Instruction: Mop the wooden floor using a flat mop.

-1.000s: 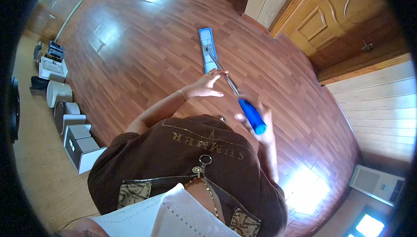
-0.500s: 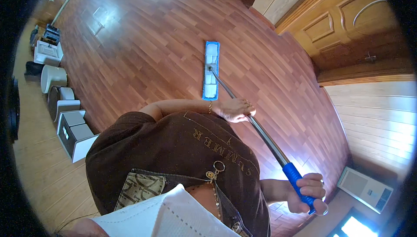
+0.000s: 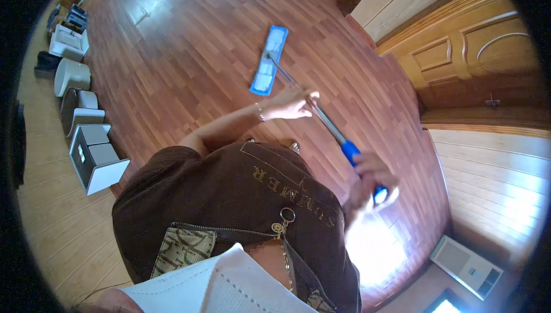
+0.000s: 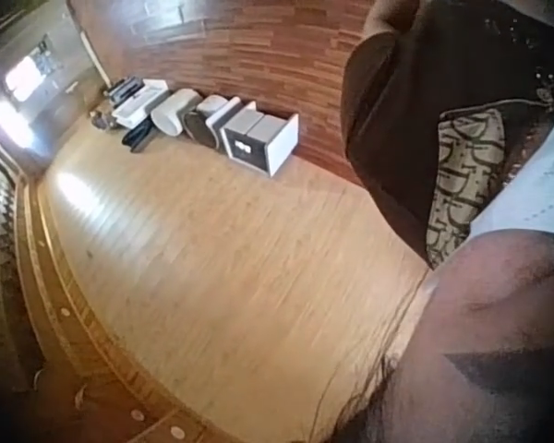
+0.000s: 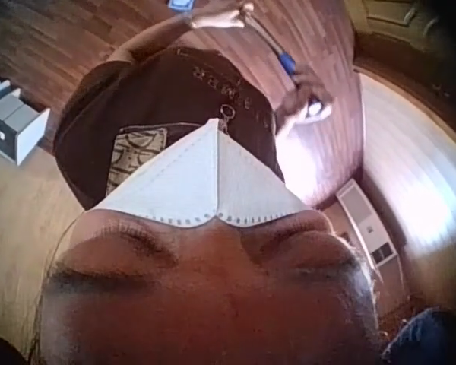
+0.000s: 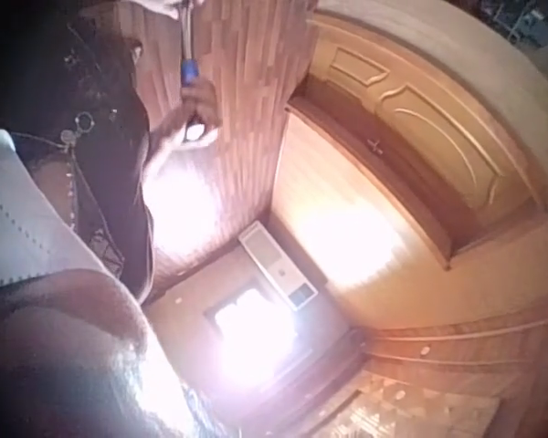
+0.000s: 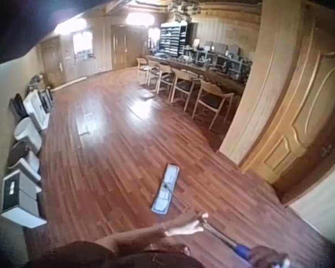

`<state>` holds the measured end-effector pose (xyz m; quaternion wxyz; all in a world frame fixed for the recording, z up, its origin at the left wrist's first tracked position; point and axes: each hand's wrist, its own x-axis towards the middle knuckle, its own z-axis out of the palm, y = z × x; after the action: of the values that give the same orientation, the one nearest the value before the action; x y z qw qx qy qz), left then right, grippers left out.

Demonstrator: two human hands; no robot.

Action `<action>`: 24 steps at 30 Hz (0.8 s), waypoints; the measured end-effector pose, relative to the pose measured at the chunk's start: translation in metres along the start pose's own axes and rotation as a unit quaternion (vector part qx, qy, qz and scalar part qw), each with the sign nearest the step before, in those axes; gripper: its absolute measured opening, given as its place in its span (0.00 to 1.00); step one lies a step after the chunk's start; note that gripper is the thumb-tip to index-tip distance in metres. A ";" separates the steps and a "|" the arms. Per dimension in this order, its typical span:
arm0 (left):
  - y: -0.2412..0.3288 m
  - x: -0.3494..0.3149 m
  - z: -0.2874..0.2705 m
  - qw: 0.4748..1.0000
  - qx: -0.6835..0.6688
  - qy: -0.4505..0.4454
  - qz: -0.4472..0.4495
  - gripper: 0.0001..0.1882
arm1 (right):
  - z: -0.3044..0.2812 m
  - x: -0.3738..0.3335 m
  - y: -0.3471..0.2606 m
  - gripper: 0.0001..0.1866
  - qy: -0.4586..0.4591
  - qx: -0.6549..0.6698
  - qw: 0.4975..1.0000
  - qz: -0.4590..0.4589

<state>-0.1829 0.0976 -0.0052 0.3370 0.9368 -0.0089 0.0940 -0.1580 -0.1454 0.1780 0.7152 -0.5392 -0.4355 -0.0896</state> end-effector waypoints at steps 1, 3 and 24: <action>0.004 -0.005 -0.016 0.992 0.084 0.095 0.021 0.34 | 0.007 -0.002 0.015 0.05 0.016 0.035 0.999 0.029; 0.027 -0.009 -0.062 0.973 0.096 0.206 0.042 0.45 | 0.014 0.000 0.034 0.04 0.008 0.041 0.996 0.077; 0.123 -0.026 -0.177 0.692 -0.599 -0.043 0.402 0.84 | 0.006 -0.051 0.089 0.03 0.024 0.091 0.976 0.198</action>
<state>-0.2483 0.1134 0.2016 0.7559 0.4465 -0.4532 0.1545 -0.1389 -0.1220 0.0795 0.7752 -0.5450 -0.3091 0.0808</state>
